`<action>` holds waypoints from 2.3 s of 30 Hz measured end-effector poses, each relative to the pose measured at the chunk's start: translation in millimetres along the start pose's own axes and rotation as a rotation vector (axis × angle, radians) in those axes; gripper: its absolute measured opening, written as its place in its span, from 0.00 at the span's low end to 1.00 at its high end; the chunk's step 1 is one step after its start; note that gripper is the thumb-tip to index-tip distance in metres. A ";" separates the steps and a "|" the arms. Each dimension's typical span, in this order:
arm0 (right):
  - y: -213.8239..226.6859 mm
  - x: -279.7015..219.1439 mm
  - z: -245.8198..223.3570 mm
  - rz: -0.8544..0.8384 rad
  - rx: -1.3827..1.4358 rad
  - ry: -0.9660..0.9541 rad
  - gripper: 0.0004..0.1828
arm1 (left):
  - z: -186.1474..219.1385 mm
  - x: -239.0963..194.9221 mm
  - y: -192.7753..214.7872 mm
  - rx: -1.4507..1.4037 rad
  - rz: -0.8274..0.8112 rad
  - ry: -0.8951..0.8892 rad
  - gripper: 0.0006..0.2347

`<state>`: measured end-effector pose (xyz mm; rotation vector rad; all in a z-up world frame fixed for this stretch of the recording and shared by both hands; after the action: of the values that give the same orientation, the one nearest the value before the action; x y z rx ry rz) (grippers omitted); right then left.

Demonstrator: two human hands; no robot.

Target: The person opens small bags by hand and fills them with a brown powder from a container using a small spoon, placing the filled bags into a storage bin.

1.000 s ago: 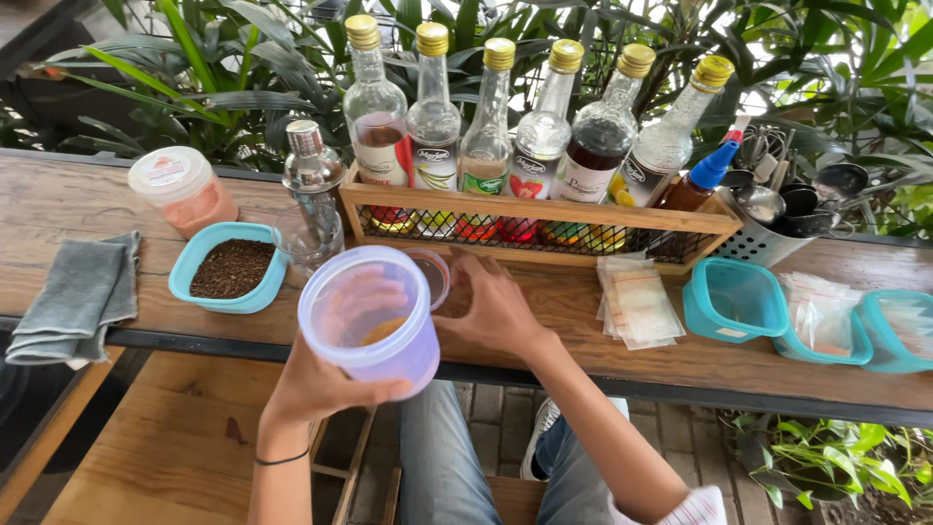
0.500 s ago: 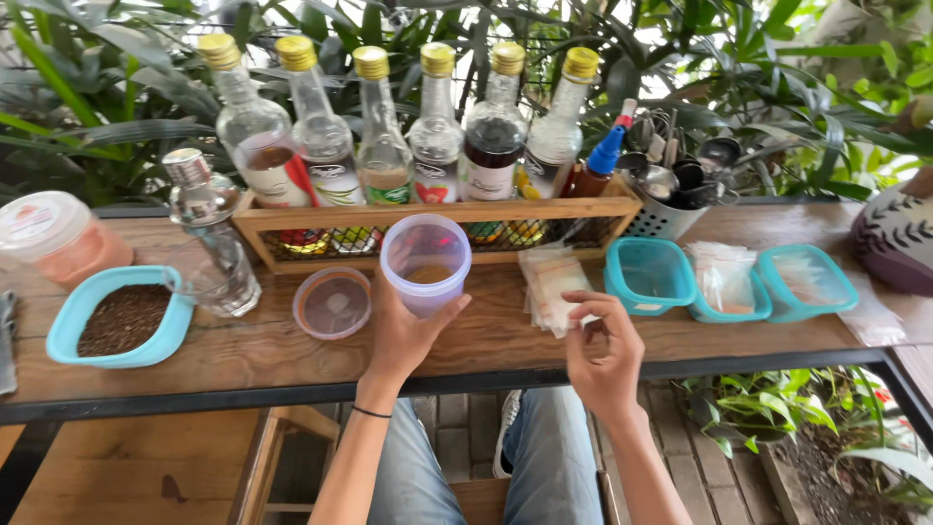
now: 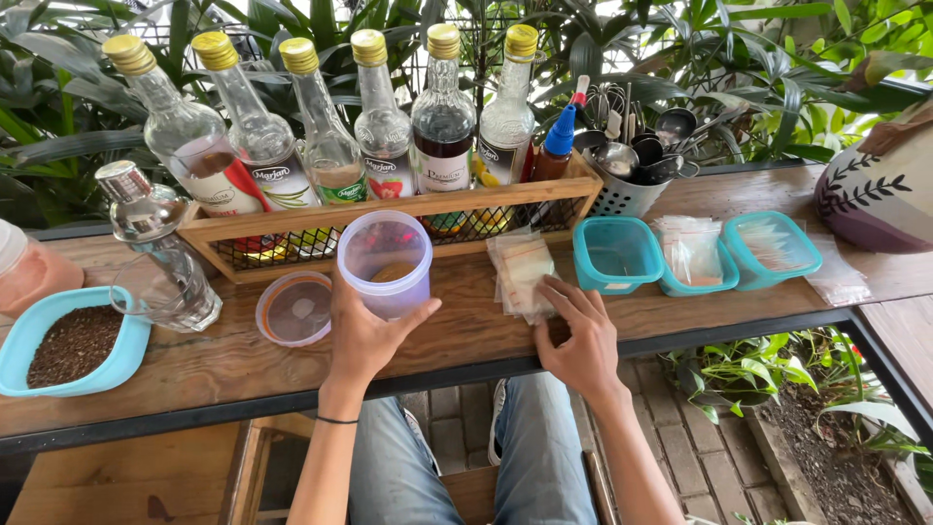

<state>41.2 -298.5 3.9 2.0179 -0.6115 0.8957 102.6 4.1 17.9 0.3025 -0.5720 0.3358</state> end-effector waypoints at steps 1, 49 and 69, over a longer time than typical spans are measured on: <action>-0.3 0.7 -0.9 0.000 -0.001 -0.002 0.19 | 4.5 -4.6 1.0 0.000 -0.002 0.000 0.51; 25.0 -12.9 48.9 0.191 0.310 -0.354 0.06 | 63.4 -84.2 -147.6 0.260 -0.432 -0.258 0.11; 24.6 -21.0 -22.7 -0.095 0.419 0.148 0.18 | -3.5 -78.8 -102.0 -0.553 -0.099 0.351 0.07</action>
<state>2.7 -290.9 8.9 2.2983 -0.2548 1.1776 81.8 -104.4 -48.7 -0.2587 -0.2833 0.1194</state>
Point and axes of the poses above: each hand's wrist, its own x-axis towards the middle knuckle, its own y-axis out of the back of the hand, z = x × y, the point moved 9 cm from there along x, towards the middle knuckle, and after that the axes turned 8 degrees about z, right-handed, at the moved point
